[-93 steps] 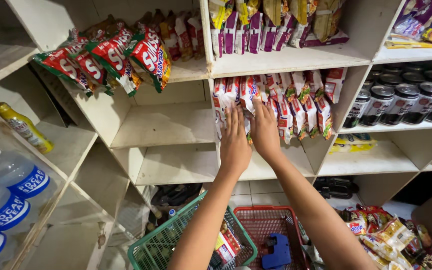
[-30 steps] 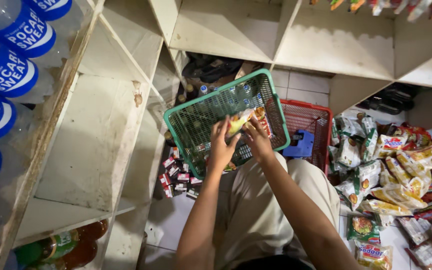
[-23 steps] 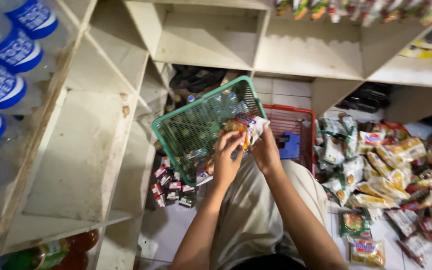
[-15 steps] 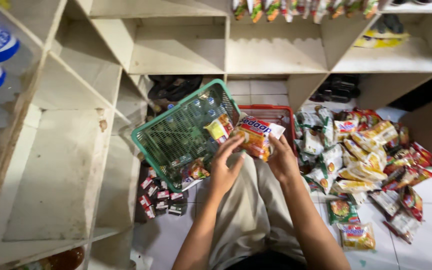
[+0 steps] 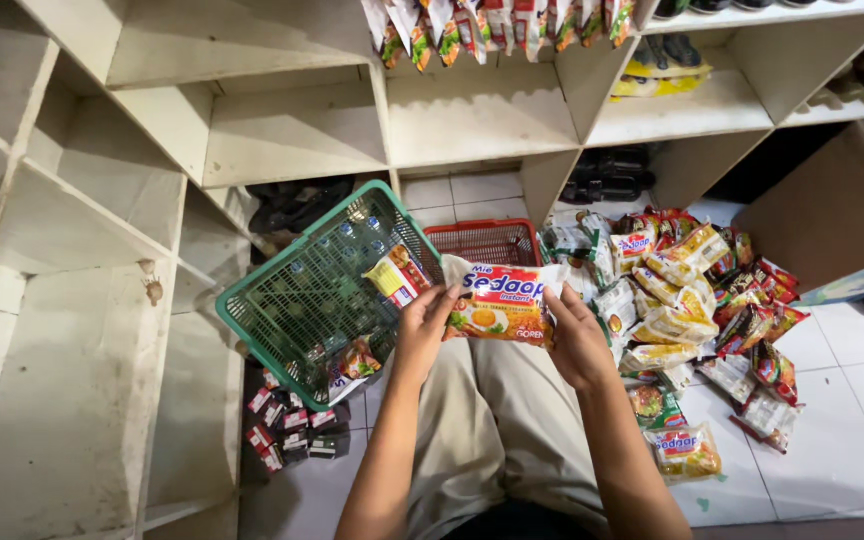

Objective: The person organizes instant noodle packets by picking them up from a pile on the floor and from baskets, turning them over, and placing them onto shelves.

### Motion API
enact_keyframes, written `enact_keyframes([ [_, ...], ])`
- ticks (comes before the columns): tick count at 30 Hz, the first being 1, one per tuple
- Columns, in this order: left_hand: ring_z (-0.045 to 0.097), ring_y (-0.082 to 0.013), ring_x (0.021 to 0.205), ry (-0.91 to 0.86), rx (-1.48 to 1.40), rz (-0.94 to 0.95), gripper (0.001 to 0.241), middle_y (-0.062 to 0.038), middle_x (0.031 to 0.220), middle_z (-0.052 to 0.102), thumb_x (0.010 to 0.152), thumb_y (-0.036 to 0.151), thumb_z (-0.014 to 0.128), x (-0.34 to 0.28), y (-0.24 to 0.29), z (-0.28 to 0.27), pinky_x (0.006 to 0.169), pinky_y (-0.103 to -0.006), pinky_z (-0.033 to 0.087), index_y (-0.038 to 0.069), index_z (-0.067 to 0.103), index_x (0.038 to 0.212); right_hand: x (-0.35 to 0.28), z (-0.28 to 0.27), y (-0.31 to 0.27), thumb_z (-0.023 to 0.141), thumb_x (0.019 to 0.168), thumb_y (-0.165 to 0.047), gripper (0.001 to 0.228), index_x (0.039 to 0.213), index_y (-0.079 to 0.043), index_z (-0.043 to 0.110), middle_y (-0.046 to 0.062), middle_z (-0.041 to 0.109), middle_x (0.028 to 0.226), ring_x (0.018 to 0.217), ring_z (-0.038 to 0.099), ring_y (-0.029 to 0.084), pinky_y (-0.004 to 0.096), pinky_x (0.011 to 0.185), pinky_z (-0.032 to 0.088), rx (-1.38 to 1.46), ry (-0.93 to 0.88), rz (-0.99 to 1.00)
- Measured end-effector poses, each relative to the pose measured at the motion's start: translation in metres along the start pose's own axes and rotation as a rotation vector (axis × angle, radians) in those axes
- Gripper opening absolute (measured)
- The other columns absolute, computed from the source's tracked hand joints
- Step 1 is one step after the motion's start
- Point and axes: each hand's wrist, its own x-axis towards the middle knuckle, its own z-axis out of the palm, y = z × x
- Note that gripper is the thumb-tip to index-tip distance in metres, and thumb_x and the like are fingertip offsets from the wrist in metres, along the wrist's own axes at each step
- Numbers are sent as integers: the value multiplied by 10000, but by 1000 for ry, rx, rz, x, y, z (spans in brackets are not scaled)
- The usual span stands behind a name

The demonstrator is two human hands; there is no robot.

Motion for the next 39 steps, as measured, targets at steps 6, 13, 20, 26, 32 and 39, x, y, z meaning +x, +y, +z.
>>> enact_keyframes([
  [6,616,-49,792,60,-77,-55,258,-8,890,720,980,221,714,-14,15,1,691,-207,472,-32,725,1029,-1,-1,-5,554,1048,-189,288,1265,-5,598,73,722,1162,1018,704,150,322,912,558,-44,-4,-11],
  [13,597,-34,813,-14,-109,-22,203,19,888,700,990,197,721,-18,19,-4,744,-199,469,-6,705,989,4,-25,13,619,1109,-196,190,1168,-30,692,-31,678,909,740,602,32,228,714,515,48,-1,-108],
  [20,548,-26,745,18,-126,-71,215,43,834,662,986,224,728,-21,17,-3,681,-190,421,11,704,961,-6,-11,3,583,1105,-222,225,1197,-22,630,30,716,978,754,654,84,256,662,523,-18,1,-115],
  [26,580,-79,841,27,-187,-95,238,-18,945,684,988,213,749,-25,29,6,764,-232,445,-15,727,1052,-21,17,-16,616,980,-165,407,1346,-7,532,84,729,1135,997,718,160,347,880,583,-152,-12,-50],
  [32,291,-255,1545,181,480,467,595,-193,1627,385,1041,238,636,-47,74,53,1245,-460,248,39,405,1552,-23,24,-8,655,962,-115,429,1351,20,532,116,743,1148,1022,716,156,324,925,563,-203,37,-127],
  [39,212,-297,1530,-155,1444,597,680,-71,1681,300,1022,519,448,-31,70,60,1174,-680,108,183,345,1604,-19,10,-8,715,973,-82,423,1346,56,571,113,727,1121,938,676,174,323,739,500,-483,91,-274],
])
